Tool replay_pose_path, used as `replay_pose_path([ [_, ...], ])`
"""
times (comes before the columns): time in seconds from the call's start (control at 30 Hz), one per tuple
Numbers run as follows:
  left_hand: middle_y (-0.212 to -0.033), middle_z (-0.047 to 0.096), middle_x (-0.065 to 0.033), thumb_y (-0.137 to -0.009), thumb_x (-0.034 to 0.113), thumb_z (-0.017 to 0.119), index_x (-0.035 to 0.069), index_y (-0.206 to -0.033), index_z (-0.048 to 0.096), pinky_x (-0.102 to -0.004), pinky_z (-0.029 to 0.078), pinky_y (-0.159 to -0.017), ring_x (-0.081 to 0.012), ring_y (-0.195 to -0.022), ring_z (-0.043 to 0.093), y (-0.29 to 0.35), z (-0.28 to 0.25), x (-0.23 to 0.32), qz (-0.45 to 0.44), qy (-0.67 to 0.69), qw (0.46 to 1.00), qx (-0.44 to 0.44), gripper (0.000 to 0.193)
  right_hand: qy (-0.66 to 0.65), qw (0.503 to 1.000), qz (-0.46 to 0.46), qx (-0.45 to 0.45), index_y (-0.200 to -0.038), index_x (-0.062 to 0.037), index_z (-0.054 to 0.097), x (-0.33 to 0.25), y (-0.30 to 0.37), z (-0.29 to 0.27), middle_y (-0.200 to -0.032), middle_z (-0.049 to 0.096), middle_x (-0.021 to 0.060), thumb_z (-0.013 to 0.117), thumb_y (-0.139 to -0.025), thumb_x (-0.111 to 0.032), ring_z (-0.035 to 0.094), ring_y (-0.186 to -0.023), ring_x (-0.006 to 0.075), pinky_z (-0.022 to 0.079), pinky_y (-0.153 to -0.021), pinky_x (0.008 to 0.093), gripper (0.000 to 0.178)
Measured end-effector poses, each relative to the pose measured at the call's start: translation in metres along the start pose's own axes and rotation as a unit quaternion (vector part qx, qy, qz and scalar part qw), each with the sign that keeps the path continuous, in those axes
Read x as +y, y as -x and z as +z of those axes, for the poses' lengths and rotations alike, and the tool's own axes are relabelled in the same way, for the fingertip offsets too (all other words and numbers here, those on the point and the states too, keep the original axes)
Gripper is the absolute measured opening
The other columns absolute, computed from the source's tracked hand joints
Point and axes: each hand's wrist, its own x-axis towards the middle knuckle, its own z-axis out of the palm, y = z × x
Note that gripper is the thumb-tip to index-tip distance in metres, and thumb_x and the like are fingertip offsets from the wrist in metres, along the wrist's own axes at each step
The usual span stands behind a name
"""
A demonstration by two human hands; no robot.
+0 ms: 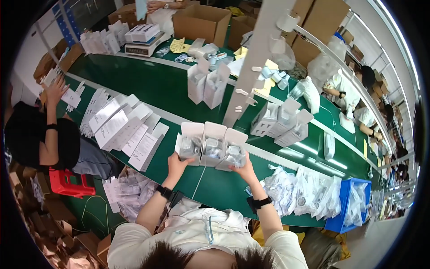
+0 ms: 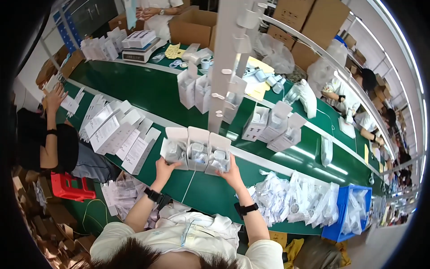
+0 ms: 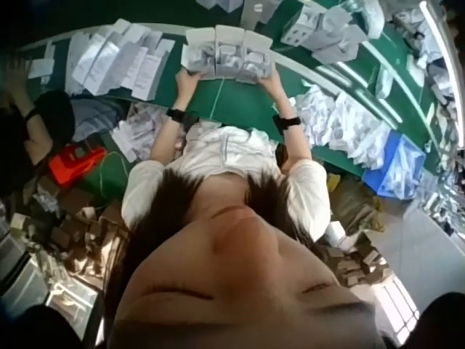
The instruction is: The person packages electronic devices by hand, placing each device into a cardboard box along with a manual and a plastic-wrapped accessory. They repeat this process, folding the box flaps closed and setting the completed packages into a row on the assembly line.
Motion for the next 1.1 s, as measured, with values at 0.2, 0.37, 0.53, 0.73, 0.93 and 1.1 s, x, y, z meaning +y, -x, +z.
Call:
replay_pose_path([
  [0.2,-0.072,0.063,-0.0141,-0.055,0.025,0.082,-0.005,-0.088,0.057,-0.0295,0.047,-0.056,-0.0196,-0.063,0.062,0.061,0.065,0.080,0.036,0.045,0.996,-0.068,0.051,0.091,0.996,0.016,0.016,-0.126,-0.0042,0.034,-0.034,0.086,-0.119,-0.115,0.048,0.0120,0.077,-0.057,-0.010,0.048,-0.105,0.0220,0.038,-0.089,0.0310,0.080],
  [0.37,-0.075,0.063,-0.0137,-0.057,0.030,0.080,-0.002,-0.096,0.057,-0.0318,0.048,-0.057,-0.0254,-0.064,0.062,0.060,0.201,0.155,0.100,0.111,0.973,-0.178,0.056,0.100,0.983,0.116,0.097,-0.124,-0.0031,0.036,-0.025,0.131,-0.260,-0.115,0.048,0.0099,0.074,-0.055,-0.003,0.047,-0.104,0.0190,0.039,-0.087,0.0311,0.078],
  [0.53,-0.087,0.062,-0.0146,-0.059,0.027,0.079,0.006,-0.119,0.046,-0.0359,0.047,-0.065,-0.0303,-0.079,0.061,0.049,0.333,0.220,0.091,0.092,0.969,-0.211,0.072,-0.034,0.969,0.145,0.197,-0.125,-0.0042,0.034,0.025,0.119,-0.368,-0.115,0.047,0.0068,0.070,-0.055,0.003,0.047,-0.102,0.0173,0.040,-0.086,0.0308,0.079],
  [0.73,-0.096,0.060,-0.0171,-0.062,0.023,0.076,0.006,-0.126,0.038,-0.0364,0.047,-0.070,-0.0329,-0.087,0.058,0.015,0.428,0.186,0.086,0.108,0.984,-0.117,0.077,-0.072,0.981,0.074,0.167,-0.123,-0.0020,0.038,0.088,0.008,-0.407,-0.113,0.050,0.0063,0.068,-0.059,0.003,0.049,-0.099,0.0181,0.040,-0.086,0.0310,0.071],
  [0.93,-0.112,0.051,-0.0200,-0.067,0.021,0.074,0.002,-0.129,0.031,-0.0378,0.043,-0.080,-0.0348,-0.100,0.052,-0.006,0.438,0.172,0.093,0.065,0.990,-0.079,0.078,-0.080,0.980,0.161,0.081,-0.119,0.0007,0.043,0.142,-0.037,-0.424,-0.113,0.052,0.0070,0.068,-0.061,0.003,0.048,-0.104,0.0175,0.037,-0.090,0.0304,0.064],
  [1.1,-0.122,0.042,-0.0206,-0.068,0.024,0.073,-0.001,-0.130,0.027,-0.0390,0.038,-0.089,-0.0350,-0.111,0.043,-0.015,0.426,0.162,0.096,0.032,0.990,-0.093,0.081,0.069,0.997,0.042,-0.004,-0.125,-0.0040,0.041,0.172,-0.043,-0.490,-0.119,0.051,0.0131,0.061,-0.066,0.001,0.048,-0.110,0.0234,0.036,-0.092,0.0328,0.062],
])
